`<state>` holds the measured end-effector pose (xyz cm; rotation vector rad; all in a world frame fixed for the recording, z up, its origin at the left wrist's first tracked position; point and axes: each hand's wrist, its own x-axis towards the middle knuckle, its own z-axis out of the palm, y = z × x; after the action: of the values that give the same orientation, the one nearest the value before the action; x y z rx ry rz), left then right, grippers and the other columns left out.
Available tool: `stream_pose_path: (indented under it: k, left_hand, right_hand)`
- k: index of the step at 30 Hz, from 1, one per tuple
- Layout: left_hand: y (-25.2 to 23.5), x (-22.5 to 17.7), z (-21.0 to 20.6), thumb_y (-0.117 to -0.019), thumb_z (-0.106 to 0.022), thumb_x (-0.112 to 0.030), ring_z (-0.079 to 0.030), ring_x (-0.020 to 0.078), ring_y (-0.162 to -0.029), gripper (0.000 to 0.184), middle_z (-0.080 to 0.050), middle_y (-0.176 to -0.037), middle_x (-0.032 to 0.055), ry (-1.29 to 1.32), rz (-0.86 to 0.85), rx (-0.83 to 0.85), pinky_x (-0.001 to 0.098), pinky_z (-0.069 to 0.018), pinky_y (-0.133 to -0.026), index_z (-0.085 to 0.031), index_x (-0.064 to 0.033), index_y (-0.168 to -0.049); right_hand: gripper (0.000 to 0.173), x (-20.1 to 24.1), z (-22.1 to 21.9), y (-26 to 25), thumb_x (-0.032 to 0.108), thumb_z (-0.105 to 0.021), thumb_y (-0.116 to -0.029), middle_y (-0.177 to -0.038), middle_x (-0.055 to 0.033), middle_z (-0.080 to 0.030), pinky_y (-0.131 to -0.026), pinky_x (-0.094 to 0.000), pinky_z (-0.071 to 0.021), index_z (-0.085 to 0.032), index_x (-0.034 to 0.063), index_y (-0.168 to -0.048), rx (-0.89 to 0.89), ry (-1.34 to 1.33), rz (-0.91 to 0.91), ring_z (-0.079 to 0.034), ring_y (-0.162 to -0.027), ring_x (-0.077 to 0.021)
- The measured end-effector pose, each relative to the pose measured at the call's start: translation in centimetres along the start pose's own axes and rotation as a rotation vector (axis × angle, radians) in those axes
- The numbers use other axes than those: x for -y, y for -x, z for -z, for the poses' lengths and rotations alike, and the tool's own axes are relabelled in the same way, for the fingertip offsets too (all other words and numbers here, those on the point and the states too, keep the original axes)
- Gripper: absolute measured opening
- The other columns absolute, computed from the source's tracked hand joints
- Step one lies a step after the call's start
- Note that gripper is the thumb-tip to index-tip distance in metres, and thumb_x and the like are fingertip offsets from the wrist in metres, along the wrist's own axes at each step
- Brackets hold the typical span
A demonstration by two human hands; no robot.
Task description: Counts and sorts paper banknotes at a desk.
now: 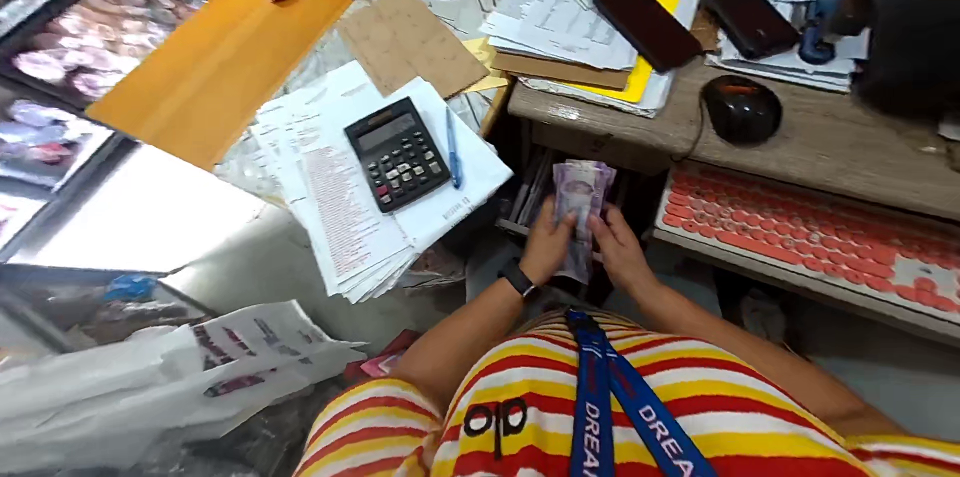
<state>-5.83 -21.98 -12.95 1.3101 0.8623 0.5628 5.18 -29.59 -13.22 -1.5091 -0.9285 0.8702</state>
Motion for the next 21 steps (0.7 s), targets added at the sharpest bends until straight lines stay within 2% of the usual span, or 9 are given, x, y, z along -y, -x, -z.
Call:
stream_pose_path:
  k: [3, 5, 6, 8, 10, 13, 15, 18, 21]
  left_hand:
    - [0.3, 0.1, 0.9, -0.1078, -0.046, -0.009, -0.067, 0.0254, -0.109, 0.041, -0.065, -0.121, 0.0240, -0.235, 0.026, 0.129, 0.0427, -0.0532, -0.099, -0.041, 0.0074, -0.145]
    - [0.6, -0.8, 0.8, -0.1082, -0.045, -0.011, -0.064, 0.0352, -0.119, 0.042, -0.063, -0.127, 0.0286, -0.531, 0.039, 0.280, 0.0504, -0.0475, -0.106, -0.044, 0.0076, -0.146]
    - [0.8, -1.3, 0.5, -0.1086, -0.045, -0.013, -0.063, 0.0389, -0.120, 0.042, -0.063, -0.128, 0.0294, -0.664, 0.053, 0.363, 0.0542, -0.0460, -0.107, -0.046, 0.0063, -0.146]
    - [1.3, -1.7, 0.0, -0.1091, -0.044, -0.015, -0.063, 0.0422, -0.119, 0.041, -0.064, -0.125, 0.0297, -0.806, 0.079, 0.495, 0.0576, -0.0457, -0.104, -0.047, 0.0052, -0.144]
    - [1.4, -1.6, 0.0, -0.1085, -0.046, -0.015, -0.063, 0.0416, -0.117, 0.040, -0.064, -0.124, 0.0291, -0.800, 0.095, 0.562, 0.0571, -0.0460, -0.104, -0.048, 0.0051, -0.143]
    - [1.1, -1.4, 0.8, -0.1058, -0.052, -0.015, -0.062, 0.0403, -0.120, 0.042, -0.064, -0.126, 0.0290, -0.784, 0.113, 0.666, 0.0558, -0.0447, -0.106, -0.049, 0.0061, -0.142]
    - [0.9, -1.0, 1.1, -0.1055, -0.052, -0.013, -0.063, 0.0432, -0.115, 0.035, -0.065, -0.120, 0.0311, -0.855, 0.089, 0.751, 0.0580, -0.0445, -0.103, -0.056, 0.0096, -0.132]
    - [0.3, -1.4, -0.1, -0.1068, -0.049, -0.013, -0.062, 0.0443, -0.117, 0.033, -0.065, -0.120, 0.0301, -0.968, 0.096, 0.832, 0.0598, -0.0438, -0.103, -0.058, 0.0073, -0.132]
    - [-0.4, -1.9, -1.2, -0.1076, -0.047, -0.015, -0.062, 0.0426, -0.119, 0.035, -0.065, -0.124, 0.0281, -1.011, 0.118, 0.866, 0.0599, -0.0431, -0.104, -0.057, 0.0037, -0.136]
  right_hand:
    - [0.057, 0.9, 3.0, -1.7, 0.010, -0.052, -0.1013, -0.151, -0.0232, -0.046, -0.107, -0.0379, -0.0479, -0.032, -0.0073, -0.152, -0.018, 0.089, 0.094, -0.054, -0.132, -0.0235]
    - [0.067, 2.3, 5.3, -2.8, 0.016, -0.060, -0.1000, -0.159, -0.0271, -0.036, -0.110, -0.0452, -0.0464, -0.029, -0.0064, -0.155, 0.141, 0.355, 0.156, -0.048, -0.141, -0.0344]
    - [0.064, 3.3, 6.1, -3.1, 0.016, -0.065, -0.0991, -0.153, -0.0280, -0.045, -0.109, -0.0498, -0.0474, -0.037, -0.0061, -0.152, 0.257, 0.488, 0.138, -0.053, -0.135, -0.0373]
    - [0.028, 4.1, 6.6, -3.2, 0.007, -0.067, -0.0979, -0.116, -0.0216, -0.071, -0.095, -0.0523, -0.0527, -0.067, -0.0029, -0.124, 0.464, 0.640, 0.053, -0.069, -0.105, -0.0333]
    - [0.017, 4.2, 6.9, -3.0, 0.005, -0.060, -0.1015, -0.100, -0.0161, -0.074, -0.090, -0.0470, -0.0532, -0.073, -0.0008, -0.110, 0.585, 0.666, -0.031, -0.070, -0.093, -0.0267]
    - [0.020, 3.6, 7.8, -2.1, 0.005, -0.056, -0.1037, -0.102, -0.0179, -0.073, -0.092, -0.0459, -0.0521, -0.073, -0.0026, -0.110, 0.596, 0.661, -0.089, -0.069, -0.096, -0.0268]
    - [0.021, 3.7, 8.1, -1.7, 0.004, -0.055, -0.1038, -0.108, -0.0211, -0.072, -0.097, -0.0518, -0.0490, -0.072, -0.0031, -0.113, 0.663, 0.773, -0.141, -0.068, -0.104, -0.0337]
    - [0.031, 4.4, 6.6, -1.1, 0.013, -0.059, -0.1033, -0.126, -0.0260, -0.066, -0.113, -0.0615, -0.0332, -0.066, -0.0026, -0.129, 0.837, 0.995, -0.215, -0.058, -0.125, -0.0436]
    - [0.033, 5.3, 4.9, -0.9, 0.015, -0.049, -0.1078, -0.124, -0.0315, -0.064, -0.103, -0.0641, -0.0412, -0.060, -0.0078, -0.129, 0.909, 1.129, -0.300, -0.059, -0.122, -0.0490]
